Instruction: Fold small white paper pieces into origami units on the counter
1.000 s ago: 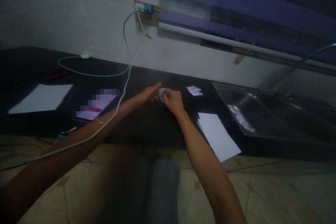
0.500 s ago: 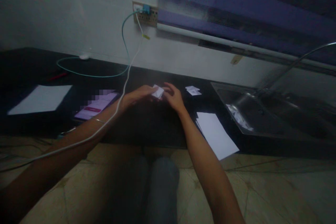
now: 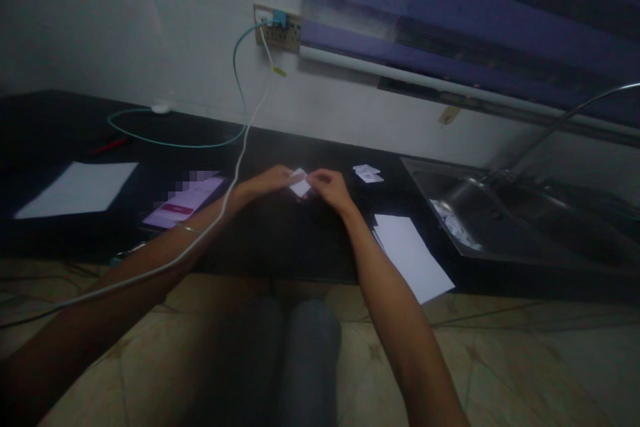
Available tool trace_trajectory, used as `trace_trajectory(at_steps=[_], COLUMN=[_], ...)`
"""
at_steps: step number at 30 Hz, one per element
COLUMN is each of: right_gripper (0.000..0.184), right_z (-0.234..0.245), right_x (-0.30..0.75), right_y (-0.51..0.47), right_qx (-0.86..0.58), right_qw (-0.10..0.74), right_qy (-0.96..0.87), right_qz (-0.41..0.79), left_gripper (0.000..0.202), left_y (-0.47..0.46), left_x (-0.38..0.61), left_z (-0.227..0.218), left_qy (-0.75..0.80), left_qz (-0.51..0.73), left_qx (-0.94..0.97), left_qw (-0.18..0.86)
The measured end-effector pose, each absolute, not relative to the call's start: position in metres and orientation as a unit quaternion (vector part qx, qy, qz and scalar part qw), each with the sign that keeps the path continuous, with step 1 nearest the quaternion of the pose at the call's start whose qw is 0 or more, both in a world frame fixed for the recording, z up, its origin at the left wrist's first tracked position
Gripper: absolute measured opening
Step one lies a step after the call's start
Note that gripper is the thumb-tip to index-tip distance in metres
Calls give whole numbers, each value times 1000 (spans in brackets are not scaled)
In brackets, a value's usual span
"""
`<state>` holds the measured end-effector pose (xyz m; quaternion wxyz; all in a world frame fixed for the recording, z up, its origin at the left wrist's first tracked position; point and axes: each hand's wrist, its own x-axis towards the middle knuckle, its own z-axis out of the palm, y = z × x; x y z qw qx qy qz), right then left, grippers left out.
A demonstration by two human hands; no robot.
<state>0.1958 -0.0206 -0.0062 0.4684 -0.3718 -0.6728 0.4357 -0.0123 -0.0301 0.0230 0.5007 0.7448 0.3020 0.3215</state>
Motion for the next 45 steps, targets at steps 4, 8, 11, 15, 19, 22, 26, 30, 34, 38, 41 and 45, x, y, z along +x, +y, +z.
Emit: trace_trajectory(at_steps=[4, 8, 11, 15, 19, 22, 26, 30, 34, 38, 41, 45], right_gripper=[42, 41, 41, 42, 42, 40, 46, 71, 53, 47, 45, 43], right_z=[-4, -2, -3, -4, -6, -6, -2, 3, 3, 3, 5, 4], right_x=[196, 195, 194, 193, 193, 193, 194, 196, 198, 199, 200, 200], right_y=[-24, -27, -26, -22, -19, -19, -23, -30, -29, -28, -29, -30], right_qx=[-387, -388, -388, -406, -408, -396, -359, -303, -314, -345, -356, -382], right_qw=[461, 450, 478, 536, 556, 553, 527, 489, 480, 482, 477, 489], right_qy=[-689, -699, -679, -629, -611, -619, -626, -662, -681, -681, -682, -657], right_qz=[403, 398, 400, 391, 390, 394, 450, 480, 455, 429, 424, 428], left_gripper=[55, 51, 51, 37, 25, 25, 25, 28, 48, 60, 53, 40], left_y=[-30, -26, -26, -31, -30, -26, -24, -23, -21, -20, -19, -18], left_x=[-9, -6, -6, -9, -15, -19, -21, -20, -20, -20, -19, -16], left_z=[21, 15, 15, 25, 29, 26, 22, 19, 17, 16, 16, 15], left_qy=[358, 351, 350, 357, 329, 324, 341, 354, 325, 323, 341, 361], left_qz=[358, 373, 391, 328, 289, 294, 312, 340, 339, 336, 340, 381], left_qx=[738, 746, 743, 741, 744, 745, 730, 683, 664, 667, 675, 650], left_qw=[446, 426, 416, 464, 505, 503, 504, 541, 582, 581, 559, 550])
